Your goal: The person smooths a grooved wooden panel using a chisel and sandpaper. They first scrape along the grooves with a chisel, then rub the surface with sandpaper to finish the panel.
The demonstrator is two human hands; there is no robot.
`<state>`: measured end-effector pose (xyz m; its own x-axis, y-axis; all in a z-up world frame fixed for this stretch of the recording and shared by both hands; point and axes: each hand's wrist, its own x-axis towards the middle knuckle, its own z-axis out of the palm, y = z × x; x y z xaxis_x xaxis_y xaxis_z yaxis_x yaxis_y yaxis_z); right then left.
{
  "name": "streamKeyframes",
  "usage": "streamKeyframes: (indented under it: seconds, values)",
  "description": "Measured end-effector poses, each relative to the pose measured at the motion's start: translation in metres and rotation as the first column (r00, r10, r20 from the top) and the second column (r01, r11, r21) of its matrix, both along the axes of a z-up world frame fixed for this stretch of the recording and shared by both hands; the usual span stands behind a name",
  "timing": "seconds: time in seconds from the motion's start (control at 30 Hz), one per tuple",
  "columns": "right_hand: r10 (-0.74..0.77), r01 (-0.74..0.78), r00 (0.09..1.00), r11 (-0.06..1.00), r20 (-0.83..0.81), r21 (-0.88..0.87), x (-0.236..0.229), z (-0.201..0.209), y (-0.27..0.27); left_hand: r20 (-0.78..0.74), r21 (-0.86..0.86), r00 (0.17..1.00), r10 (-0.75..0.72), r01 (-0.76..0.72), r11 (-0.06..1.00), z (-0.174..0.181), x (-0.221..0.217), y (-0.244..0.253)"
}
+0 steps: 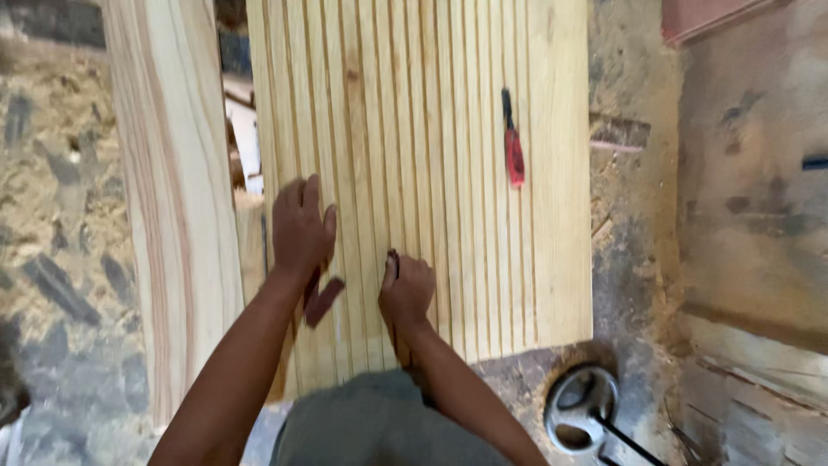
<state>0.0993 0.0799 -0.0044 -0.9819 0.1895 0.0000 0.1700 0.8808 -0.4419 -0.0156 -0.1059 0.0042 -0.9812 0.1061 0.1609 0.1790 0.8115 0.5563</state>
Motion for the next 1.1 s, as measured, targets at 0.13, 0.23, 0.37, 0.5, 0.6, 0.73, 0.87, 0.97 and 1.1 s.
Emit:
streamKeyframes:
  seconds: [0.13,0.23,0.37,0.5,0.6,0.73,0.87,0.97,1.1]
  values:
    - [-0.07,0.071,0.997,0.997,-0.016,0.009,-0.039,0.0,-0.006,-0.048,-0.148,0.999,-0.015,0.007,0.989,-0.012,-0.07,0.01]
    - [-0.038,0.093,0.962,0.977,-0.269,0.194,-0.107,-0.017,-0.01,0.056,-0.159,0.998,0.034,-0.024,0.987,-0.014,-0.083,0.014]
    - [-0.086,0.093,0.994,0.989,-0.06,0.119,-0.254,-0.045,-0.007,0.049,-0.172,0.998,0.039,-0.03,0.985,-0.013,-0.091,0.017]
    - [-0.138,0.137,0.989,0.99,0.061,0.024,-0.306,-0.042,-0.006,0.069,-0.172,0.996,0.062,-0.049,0.984,-0.016,-0.085,0.018]
    - [-0.058,0.034,0.982,0.99,-0.177,-0.139,-0.243,-0.016,-0.002,0.052,-0.173,0.997,0.065,-0.055,0.983,-0.01,-0.087,0.019]
    - [-0.022,0.027,0.977,0.999,-0.213,0.018,-0.185,-0.02,0.002,0.042,-0.183,0.997,0.061,-0.052,0.982,-0.007,-0.094,0.019]
    - [-0.081,0.102,0.979,0.99,-0.189,0.102,-0.307,-0.053,-0.003,0.067,-0.217,0.995,0.073,-0.057,0.975,-0.016,-0.093,0.016]
    - [-0.08,0.077,0.996,0.992,0.027,0.103,-0.387,-0.056,-0.002,0.094,-0.221,0.994,0.064,-0.042,0.974,-0.02,-0.092,0.015]
    - [0.007,-0.007,1.0,0.999,0.01,0.031,-0.307,-0.035,0.002,0.116,-0.242,0.992,0.058,-0.028,0.97,-0.019,-0.091,0.016]
